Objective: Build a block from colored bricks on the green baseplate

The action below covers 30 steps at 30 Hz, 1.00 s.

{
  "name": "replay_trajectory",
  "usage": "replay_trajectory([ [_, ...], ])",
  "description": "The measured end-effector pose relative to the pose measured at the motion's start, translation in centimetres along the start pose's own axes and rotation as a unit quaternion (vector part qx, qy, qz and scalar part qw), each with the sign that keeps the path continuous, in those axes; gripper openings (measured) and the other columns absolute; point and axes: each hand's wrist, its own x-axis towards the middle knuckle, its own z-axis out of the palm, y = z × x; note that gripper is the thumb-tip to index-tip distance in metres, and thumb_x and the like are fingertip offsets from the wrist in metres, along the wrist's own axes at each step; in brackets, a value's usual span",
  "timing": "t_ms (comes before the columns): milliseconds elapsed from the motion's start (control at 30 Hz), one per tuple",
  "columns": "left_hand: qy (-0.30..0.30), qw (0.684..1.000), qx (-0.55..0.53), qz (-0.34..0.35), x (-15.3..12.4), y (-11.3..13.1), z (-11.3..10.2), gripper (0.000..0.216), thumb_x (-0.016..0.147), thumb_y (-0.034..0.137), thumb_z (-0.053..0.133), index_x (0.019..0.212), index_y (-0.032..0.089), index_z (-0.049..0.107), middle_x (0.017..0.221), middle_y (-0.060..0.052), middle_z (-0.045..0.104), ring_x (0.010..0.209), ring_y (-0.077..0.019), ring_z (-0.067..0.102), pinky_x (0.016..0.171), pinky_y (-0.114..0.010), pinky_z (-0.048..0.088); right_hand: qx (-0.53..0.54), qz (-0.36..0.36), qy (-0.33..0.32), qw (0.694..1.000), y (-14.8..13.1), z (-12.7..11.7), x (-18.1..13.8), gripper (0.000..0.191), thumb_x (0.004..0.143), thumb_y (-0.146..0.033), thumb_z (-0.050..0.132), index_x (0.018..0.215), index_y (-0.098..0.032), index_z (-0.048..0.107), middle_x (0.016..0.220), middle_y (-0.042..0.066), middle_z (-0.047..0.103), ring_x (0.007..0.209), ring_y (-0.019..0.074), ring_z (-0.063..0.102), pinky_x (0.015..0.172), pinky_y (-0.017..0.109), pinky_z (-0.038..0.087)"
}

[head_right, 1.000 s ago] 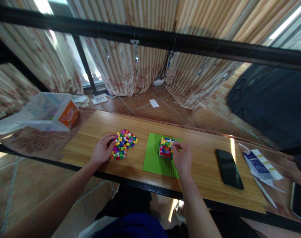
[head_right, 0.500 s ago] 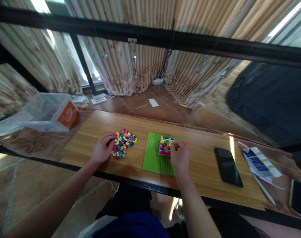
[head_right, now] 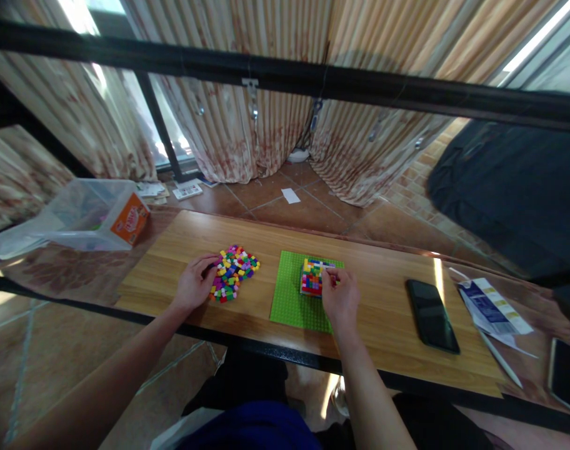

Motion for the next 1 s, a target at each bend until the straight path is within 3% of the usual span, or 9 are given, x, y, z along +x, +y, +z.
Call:
replay_trajectory([
  [233,-0.005,1.0,0.011,-0.001,0.0,0.1,-0.1,0.024,0.092,0.026,0.049,0.105,0.019,0.068,0.115,-0.009,0.069,0.112,-0.0232,0.063,0.103,-0.043,0.049,0.013,0.047,0.012,0.999,-0.1,0.4,0.1,0.037,0.079,-0.048,0.055,0.083,-0.016,0.073,0.082,0.011,0.069,0.074,0.0229,0.059,0.074,0.037,0.045],
  [600,-0.004,1.0,-0.005,-0.008,0.0,0.1,0.0,0.024,0.09,0.024,0.049,0.105,0.02,0.068,0.117,-0.009,0.068,0.113,-0.0229,0.062,0.104,-0.043,0.049,0.036,0.044,-0.006,0.998,0.4,0.2,0.3,0.037,0.079,-0.049,0.055,0.081,-0.016,0.072,0.081,0.011,0.07,0.074,0.0233,0.059,0.072,0.037,0.045],
  [700,-0.001,1.0,-0.009,-0.011,0.0,0.2,0.0,0.023,0.09,0.023,0.05,0.104,0.021,0.068,0.115,-0.008,0.068,0.112,-0.0224,0.062,0.104,-0.043,0.05,0.042,0.054,0.021,0.997,-0.3,-0.2,-0.2,0.036,0.079,-0.048,0.055,0.082,-0.017,0.072,0.081,0.011,0.069,0.074,0.0234,0.06,0.071,0.037,0.045],
  [900,0.001,1.0,-0.008,-0.02,-0.2,0.4,0.1,0.023,0.09,0.023,0.05,0.104,0.02,0.069,0.117,-0.008,0.068,0.113,-0.022,0.062,0.105,-0.042,0.05,0.054,-0.008,0.05,0.997,-3.4,-0.1,-1.7,0.029,0.085,-0.042,0.051,0.087,-0.019,0.068,0.09,0.01,0.067,0.078,0.0219,0.059,0.074,0.036,0.047],
  [1000,-0.001,1.0,-0.01,-0.027,-0.2,0.4,0.1,0.023,0.09,0.022,0.05,0.104,0.021,0.069,0.118,-0.008,0.068,0.113,-0.0221,0.063,0.105,-0.043,0.049,0.039,-0.042,0.058,0.997,-3.7,0.1,-1.6,0.028,0.087,-0.039,0.048,0.089,-0.018,0.068,0.091,0.011,0.066,0.084,0.024,0.059,0.079,0.038,0.047],
])
